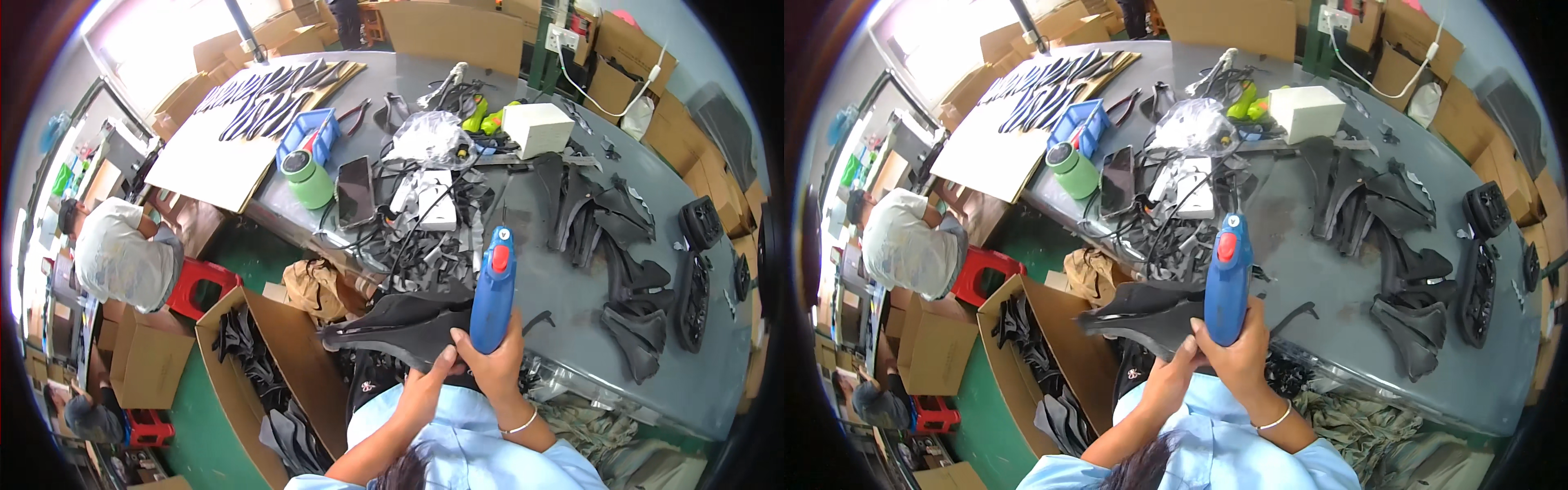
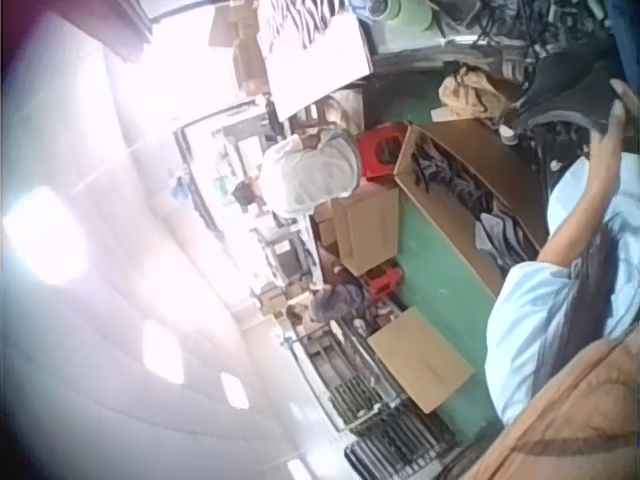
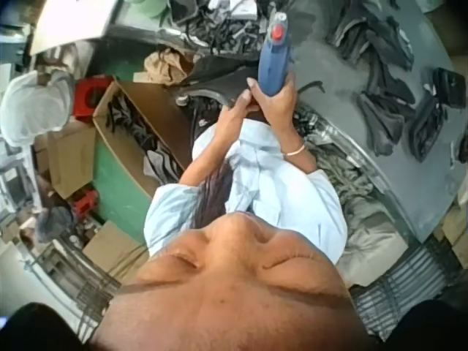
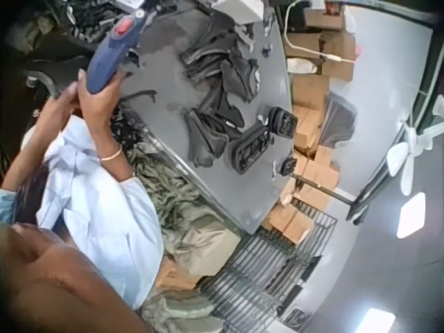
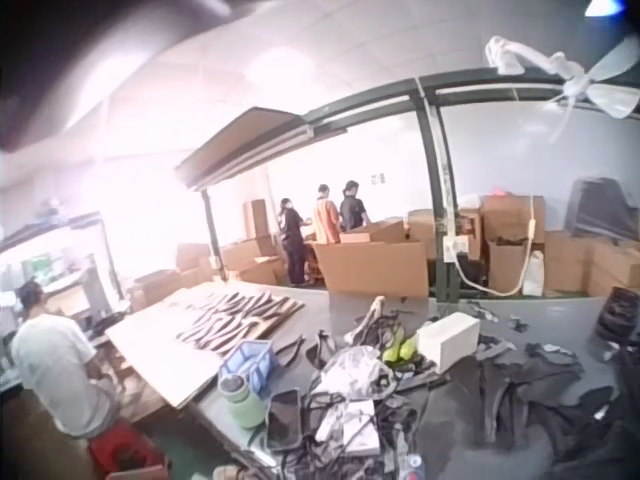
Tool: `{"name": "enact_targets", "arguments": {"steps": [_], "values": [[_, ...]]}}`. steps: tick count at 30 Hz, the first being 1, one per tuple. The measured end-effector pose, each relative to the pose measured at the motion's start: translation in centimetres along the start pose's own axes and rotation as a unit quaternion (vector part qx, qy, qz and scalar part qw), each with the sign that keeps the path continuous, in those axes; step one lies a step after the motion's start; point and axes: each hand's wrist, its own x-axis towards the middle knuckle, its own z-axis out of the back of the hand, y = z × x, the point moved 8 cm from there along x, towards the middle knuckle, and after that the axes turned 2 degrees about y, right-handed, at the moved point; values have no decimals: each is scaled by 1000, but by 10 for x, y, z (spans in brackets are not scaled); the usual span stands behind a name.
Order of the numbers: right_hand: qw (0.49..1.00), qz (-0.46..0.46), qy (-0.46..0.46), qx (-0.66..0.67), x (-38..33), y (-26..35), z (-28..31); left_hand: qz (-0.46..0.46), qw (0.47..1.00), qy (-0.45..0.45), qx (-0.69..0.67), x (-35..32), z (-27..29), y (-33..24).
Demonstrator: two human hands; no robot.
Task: The person uses a hot glue gun to apply adhesive to the edges of black plastic parts and presses them together. They repeatedly pick parts from a pile on the table, apply glue, join them, and place the finished pieces into a cardboard box.
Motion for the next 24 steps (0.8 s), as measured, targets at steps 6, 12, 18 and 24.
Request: {"name": "enact_targets", "arguments": {"steps": [6,12,18,24], "values": [[994,39,99,-24,8,11,-18,-388,819,-68,418,-79,29,-100],[964,65,254,-42,-8,34,-46,-288,748,-62,595,-51,43,-132],[983,12,182,27,1,15,-32,-129,943,-96,290,-47,101,-120],[984,-40,164,56,6,7,-42,-174,973,-151,-3,-53,127,-100]]}}
